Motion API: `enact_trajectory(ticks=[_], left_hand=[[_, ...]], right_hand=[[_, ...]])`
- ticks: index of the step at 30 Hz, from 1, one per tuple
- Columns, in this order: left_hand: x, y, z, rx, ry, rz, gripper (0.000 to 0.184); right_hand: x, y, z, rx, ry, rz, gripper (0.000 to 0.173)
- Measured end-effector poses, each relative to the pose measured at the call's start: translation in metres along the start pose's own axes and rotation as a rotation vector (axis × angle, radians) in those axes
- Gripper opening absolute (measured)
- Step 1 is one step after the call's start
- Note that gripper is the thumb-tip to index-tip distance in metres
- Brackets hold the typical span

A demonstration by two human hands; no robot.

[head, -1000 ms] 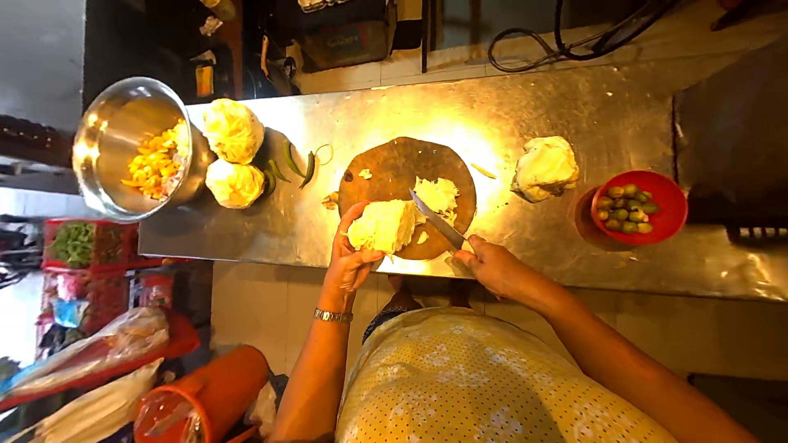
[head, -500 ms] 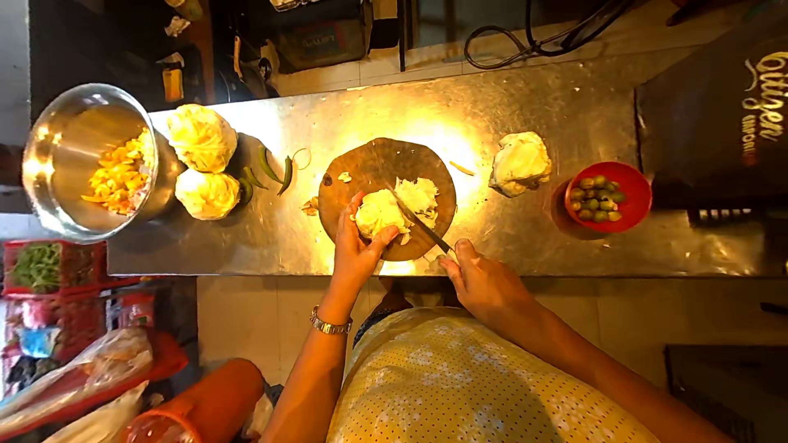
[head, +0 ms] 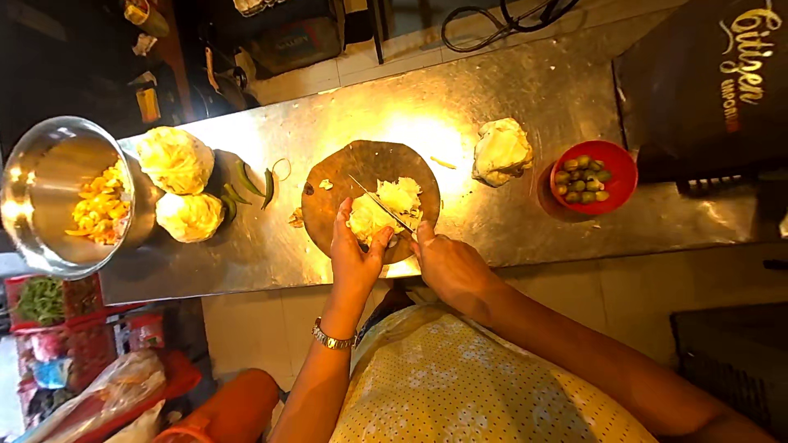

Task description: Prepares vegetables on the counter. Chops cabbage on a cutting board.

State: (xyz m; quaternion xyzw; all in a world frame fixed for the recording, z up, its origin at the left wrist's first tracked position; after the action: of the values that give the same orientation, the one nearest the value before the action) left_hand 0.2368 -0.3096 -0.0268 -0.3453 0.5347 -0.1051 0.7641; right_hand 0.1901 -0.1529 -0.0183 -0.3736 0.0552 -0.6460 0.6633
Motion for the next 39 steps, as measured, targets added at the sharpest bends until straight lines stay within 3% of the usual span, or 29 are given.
enact_trajectory(ticks=[5,11,13,17,22,26,33,39], left_hand=[[0.001,-0.003,-0.003,0.009,-0.02,0.037,0.08],[-0.004,-0.001,-0.001,0.024,-0.003,0.027,0.079],[-0.001,-0.003,-0.003,0.019,-0.031,0.054,0.079],[0.008,-0.003,-0.002,0.041,-0.053,0.145,0.08],[0.038,-0.013,0.003,0.152,-0.099,0.431,0.085],[0.057,-0.031,0.011,0.197,-0.092,0.341,0.087],[0.053,-0.038,0.014,0.221,-0.132,0.289,0.093],[0.034,-0.032,0.0,0.034,-0.088,0.144,0.086]], right_hand=[[-0.005,-0.002,0.017,0.143,0.047,0.009,0.047],[0.007,0.002,-0.02,-0.055,-0.04,0.004,0.03],[0.002,0.005,-0.019,-0.021,-0.035,0.0,0.033],[-0.011,0.01,-0.003,0.189,0.086,0.015,0.047],[-0.028,0.006,-0.022,0.145,0.038,-0.191,0.045],[-0.037,0.009,-0.028,0.139,-0.011,-0.283,0.043],[-0.028,0.013,-0.02,0.108,0.006,-0.133,0.045],[-0.025,0.001,-0.003,0.03,-0.024,-0.092,0.044]])
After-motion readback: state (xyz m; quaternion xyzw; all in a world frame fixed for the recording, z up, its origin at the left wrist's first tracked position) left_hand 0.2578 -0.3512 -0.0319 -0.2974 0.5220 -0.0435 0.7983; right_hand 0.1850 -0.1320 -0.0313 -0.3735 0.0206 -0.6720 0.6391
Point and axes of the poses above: each hand's wrist, its own z-axis away from the middle knuckle, its own y-axis out of the palm, x = y × z, the point moved 6 cm from there along -z, towards the middle knuckle, and after that the axes turned 6 degrees about -z, right-handed, at the moved point
